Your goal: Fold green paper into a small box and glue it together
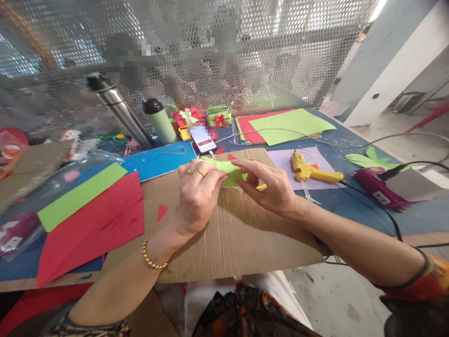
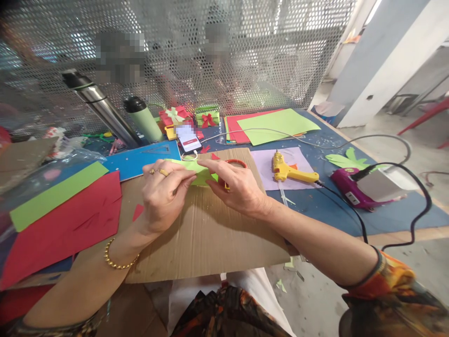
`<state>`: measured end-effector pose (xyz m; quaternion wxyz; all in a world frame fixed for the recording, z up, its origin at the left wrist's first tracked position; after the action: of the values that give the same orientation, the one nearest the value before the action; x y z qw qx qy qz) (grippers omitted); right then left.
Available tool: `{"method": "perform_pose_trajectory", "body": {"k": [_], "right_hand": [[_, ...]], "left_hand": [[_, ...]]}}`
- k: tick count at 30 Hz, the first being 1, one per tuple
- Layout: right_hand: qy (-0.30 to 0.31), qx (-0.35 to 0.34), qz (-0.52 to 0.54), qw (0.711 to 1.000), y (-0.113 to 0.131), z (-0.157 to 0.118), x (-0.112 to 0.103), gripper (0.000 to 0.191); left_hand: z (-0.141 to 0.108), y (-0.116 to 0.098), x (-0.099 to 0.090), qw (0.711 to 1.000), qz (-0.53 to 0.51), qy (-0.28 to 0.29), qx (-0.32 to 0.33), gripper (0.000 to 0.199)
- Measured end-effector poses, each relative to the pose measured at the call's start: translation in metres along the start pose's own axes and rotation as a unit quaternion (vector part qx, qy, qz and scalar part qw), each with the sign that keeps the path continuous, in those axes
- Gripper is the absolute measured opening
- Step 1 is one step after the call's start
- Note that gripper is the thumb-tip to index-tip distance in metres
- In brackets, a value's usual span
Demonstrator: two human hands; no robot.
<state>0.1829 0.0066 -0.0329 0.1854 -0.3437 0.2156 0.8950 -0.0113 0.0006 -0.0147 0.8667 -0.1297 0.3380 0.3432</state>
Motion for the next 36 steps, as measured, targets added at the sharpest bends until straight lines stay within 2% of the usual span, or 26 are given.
{"method": "perform_pose_trajectory", "body": {"k": [4,9,18,23,28,36], "right_hand": [[-0.002,0.017,0.025,1.000,0.000,0.000,-0.001,0.042],[0.031,0.056,0.063,0.996,-0.002,-0.002,0.000,0.048],[0.059,-0.035,0.021,0.997,-0.010,-0.003,0.005,0.049],[0.040,-0.021,-0.023,0.999,-0.013,-0.004,0.005,0.044],[0.023,-0.041,-0.041,0.998,-0.014,-0.004,0.005,0.034],[0.058,-0.030,-0.046,0.997,-0.017,-0.007,0.007,0.037]], "left_hand": [[0.000,0.003,0.001,1.000,-0.008,0.005,-0.010,0.007],[0.000,0.008,0.002,1.000,-0.003,0.009,-0.025,0.007],[-0.001,0.008,0.005,1.000,0.018,0.003,-0.010,0.011],[0.000,0.010,0.006,1.000,0.028,-0.006,-0.007,0.011],[-0.001,0.011,0.006,0.999,0.035,-0.005,-0.013,0.013],[-0.001,0.010,0.008,0.999,0.047,-0.018,0.016,0.009]]}}
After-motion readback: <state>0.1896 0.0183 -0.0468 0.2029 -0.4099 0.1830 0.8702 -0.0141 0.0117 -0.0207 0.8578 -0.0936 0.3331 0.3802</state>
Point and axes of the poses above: each hand's wrist, its own z-axis towards the middle knuckle, its own x-axis out of the palm, y = z × x, the point moved 1 cm from there along z, towards the middle knuckle, and after that the axes turned 15 degrees about y, right-handed, at the moved point
